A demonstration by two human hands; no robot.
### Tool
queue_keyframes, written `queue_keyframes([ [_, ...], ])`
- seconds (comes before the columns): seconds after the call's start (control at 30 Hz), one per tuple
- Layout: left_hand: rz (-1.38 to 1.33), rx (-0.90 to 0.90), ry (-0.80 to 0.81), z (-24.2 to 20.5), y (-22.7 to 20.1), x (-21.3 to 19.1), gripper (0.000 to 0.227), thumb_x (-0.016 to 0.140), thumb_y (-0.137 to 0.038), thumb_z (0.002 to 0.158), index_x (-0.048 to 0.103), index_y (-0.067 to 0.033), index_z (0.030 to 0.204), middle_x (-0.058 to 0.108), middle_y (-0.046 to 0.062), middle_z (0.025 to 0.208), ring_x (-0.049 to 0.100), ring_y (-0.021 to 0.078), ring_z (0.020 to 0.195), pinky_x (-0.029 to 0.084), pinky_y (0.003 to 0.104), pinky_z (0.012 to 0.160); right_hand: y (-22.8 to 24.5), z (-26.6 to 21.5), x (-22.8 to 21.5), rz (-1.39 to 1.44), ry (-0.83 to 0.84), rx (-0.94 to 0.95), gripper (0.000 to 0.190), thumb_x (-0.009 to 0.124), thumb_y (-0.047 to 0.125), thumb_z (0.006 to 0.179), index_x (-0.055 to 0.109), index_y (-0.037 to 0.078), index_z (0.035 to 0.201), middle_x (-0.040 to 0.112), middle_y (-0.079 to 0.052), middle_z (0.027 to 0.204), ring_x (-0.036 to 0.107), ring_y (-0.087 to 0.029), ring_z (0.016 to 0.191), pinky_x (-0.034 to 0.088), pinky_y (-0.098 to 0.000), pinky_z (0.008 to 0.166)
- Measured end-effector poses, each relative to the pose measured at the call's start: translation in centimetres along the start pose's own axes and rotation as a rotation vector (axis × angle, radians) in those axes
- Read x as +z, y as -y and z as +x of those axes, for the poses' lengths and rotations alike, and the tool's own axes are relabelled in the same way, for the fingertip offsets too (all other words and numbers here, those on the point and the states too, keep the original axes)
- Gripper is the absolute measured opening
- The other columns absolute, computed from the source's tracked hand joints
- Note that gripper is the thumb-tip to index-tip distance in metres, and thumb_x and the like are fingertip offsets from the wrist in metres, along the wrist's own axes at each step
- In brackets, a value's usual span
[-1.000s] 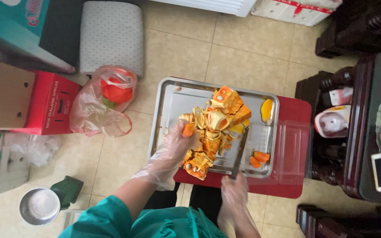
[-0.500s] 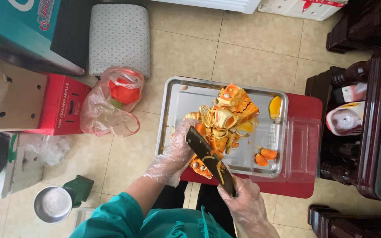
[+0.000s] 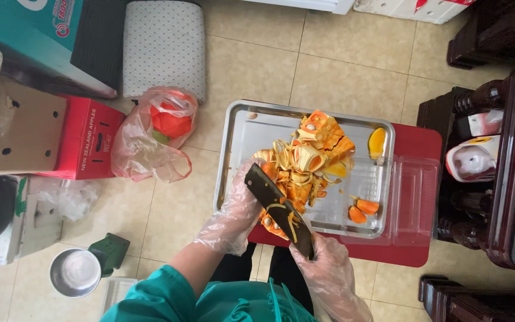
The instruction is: Preparing jackfruit segments and removing the core using a knife
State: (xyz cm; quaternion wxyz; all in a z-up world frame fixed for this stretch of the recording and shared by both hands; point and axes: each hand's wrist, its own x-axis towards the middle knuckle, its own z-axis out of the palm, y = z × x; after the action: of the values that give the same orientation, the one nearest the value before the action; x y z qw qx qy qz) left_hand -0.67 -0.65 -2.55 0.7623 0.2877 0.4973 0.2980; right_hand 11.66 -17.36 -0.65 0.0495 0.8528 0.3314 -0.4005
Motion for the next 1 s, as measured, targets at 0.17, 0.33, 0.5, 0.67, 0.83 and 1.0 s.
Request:
queue_keyframes([
  [0.17, 0.072, 0.040, -0.065, -0.5, -1.6, 0.5, 0.024, 0.065, -0.028, 0.090, 0.058, -0.0138, 0.071, 0.059, -0.002, 0.065, 0.054, 0.0108, 0.062, 0.047, 0.031, 0.058, 0.5, 0.2, 0.3, 0.082, -0.044, -0.037, 0.053, 0.067, 0.065, 0.077, 0.072, 0.039, 0.122, 0.077, -0.003, 0.105, 0.066, -0.030, 0.112, 0.055, -0.0482, 0.093],
  [0.33, 0.550, 0.026, -0.058, -1.1, -1.8, 0.1, 0.027, 0.057, -0.034, 0.098, 0.061, -0.0116, 0.084, 0.068, 0.004, 0.082, 0.065, 0.0162, 0.078, 0.057, 0.037, 0.071, 2.1, 0.3, -0.8, 0.128, -0.048, -0.155, 0.044, 0.066, 0.060, 0.080, 0.072, 0.036, 0.115, 0.077, 0.000, 0.090, 0.069, -0.026, 0.099, 0.054, -0.0459, 0.082],
  [0.5, 0.642, -0.008, -0.010, -0.7, -1.3, 0.1, 0.029, 0.053, -0.022, 0.100, 0.053, -0.0113, 0.074, 0.063, 0.004, 0.074, 0.059, 0.0161, 0.068, 0.053, 0.035, 0.062, 1.9, 0.9, -0.2, 0.154, -0.078, -0.164, 0.038, 0.072, 0.059, 0.081, 0.071, 0.028, 0.102, 0.074, 0.003, 0.090, 0.067, -0.025, 0.094, 0.054, -0.0478, 0.078],
  [0.67, 0.665, -0.068, -0.046, 0.1, -4.2, 0.4, 0.034, 0.051, -0.021, 0.104, 0.060, -0.0064, 0.075, 0.065, 0.007, 0.073, 0.062, 0.0185, 0.066, 0.052, 0.032, 0.058, 0.7, -0.2, -1.7, 0.101, 0.031, -0.075, 0.037, 0.063, 0.059, 0.081, 0.073, 0.027, 0.098, 0.075, 0.002, 0.084, 0.067, -0.021, 0.087, 0.050, -0.0416, 0.072],
  [0.83, 0.633, 0.017, 0.164, -1.4, -2.4, 0.4, 0.024, 0.051, -0.026, 0.107, 0.059, -0.0117, 0.089, 0.065, 0.005, 0.084, 0.064, 0.0177, 0.077, 0.059, 0.033, 0.070, 0.3, 2.7, 0.3, 0.136, -0.215, -0.388, 0.044, 0.071, 0.057, 0.086, 0.074, 0.020, 0.110, 0.077, -0.002, 0.087, 0.072, -0.025, 0.080, 0.061, -0.0454, 0.066],
  [1.0, 0.711, 0.236, 0.379, -2.9, -2.0, 0.1, 0.012, 0.056, -0.019, 0.104, 0.055, -0.0155, 0.092, 0.063, 0.004, 0.099, 0.060, 0.0178, 0.091, 0.053, 0.031, 0.080, 2.1, 2.8, -2.6, 0.367, 0.131, -0.175, 0.029, 0.071, 0.041, 0.096, 0.073, 0.016, 0.111, 0.066, 0.002, 0.084, 0.055, -0.010, 0.060, 0.053, -0.0253, 0.050],
])
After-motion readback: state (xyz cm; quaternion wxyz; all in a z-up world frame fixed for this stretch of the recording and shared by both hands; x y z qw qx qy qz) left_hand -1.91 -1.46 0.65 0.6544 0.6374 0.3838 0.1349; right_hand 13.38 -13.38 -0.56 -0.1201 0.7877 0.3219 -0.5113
